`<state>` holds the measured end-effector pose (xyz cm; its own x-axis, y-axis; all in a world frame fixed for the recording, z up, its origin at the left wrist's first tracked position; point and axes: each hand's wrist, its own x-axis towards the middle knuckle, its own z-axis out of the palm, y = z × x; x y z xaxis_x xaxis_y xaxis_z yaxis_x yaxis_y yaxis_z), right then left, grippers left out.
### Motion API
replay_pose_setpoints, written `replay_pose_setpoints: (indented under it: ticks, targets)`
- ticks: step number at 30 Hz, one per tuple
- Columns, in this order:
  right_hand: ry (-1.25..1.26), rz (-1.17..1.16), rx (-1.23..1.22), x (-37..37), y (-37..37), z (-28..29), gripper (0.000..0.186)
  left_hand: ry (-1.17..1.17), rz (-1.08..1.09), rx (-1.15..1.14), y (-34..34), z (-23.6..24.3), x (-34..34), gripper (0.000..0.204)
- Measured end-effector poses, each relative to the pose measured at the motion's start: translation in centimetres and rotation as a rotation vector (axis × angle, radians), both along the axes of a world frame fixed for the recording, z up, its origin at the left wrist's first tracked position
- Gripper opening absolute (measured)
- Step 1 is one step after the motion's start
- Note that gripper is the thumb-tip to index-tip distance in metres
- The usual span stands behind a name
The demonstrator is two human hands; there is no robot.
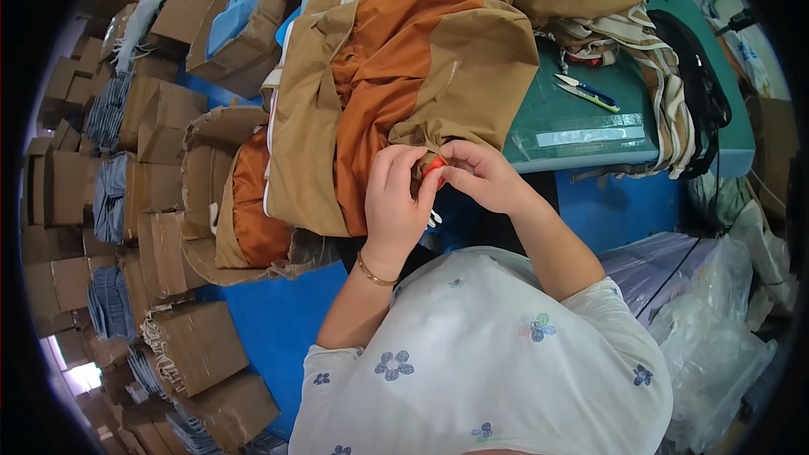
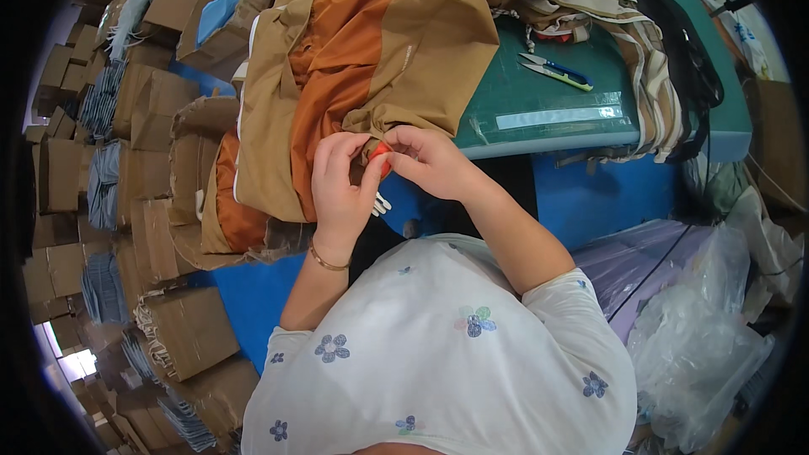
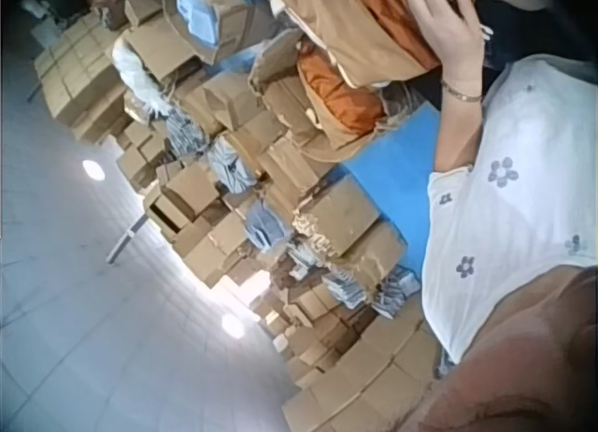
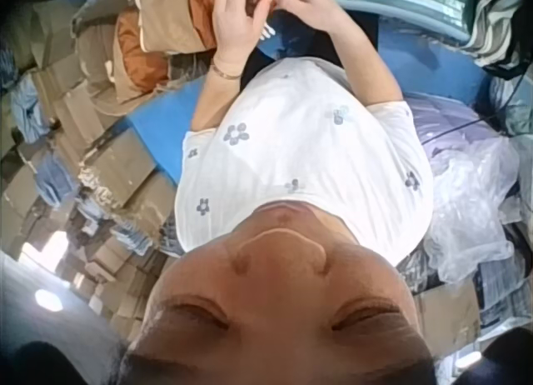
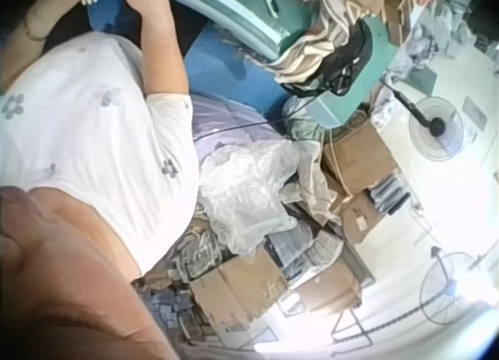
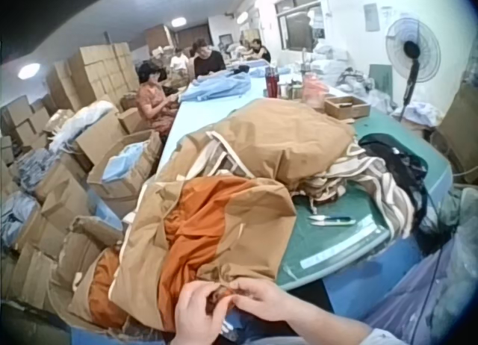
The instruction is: Trimming loose threads and inspecting straps on manufactured bags at a finishing station.
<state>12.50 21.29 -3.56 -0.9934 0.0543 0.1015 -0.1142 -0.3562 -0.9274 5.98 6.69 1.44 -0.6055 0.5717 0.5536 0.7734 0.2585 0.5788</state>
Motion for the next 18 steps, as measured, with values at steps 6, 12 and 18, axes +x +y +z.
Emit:
replay_pose_setpoints:
  ticks: [6,12,18]
  targets:
    - [0.027,-0.121,0.472,1.3,1.0,3.3,0.031,0.071,0.049,0.067,0.9,-0.8,-0.2,0.012]
    - [0.015,-0.621,1.006,3.5,8.7,4.6,0.045,0.180,0.067,0.039,0.6,-1.0,-0.4,0.010]
    - [-0.210,-0.871,1.663,7.3,19.6,0.8,0.036,0.150,0.048,0.039,0.2,-2.4,-0.2,0.012]
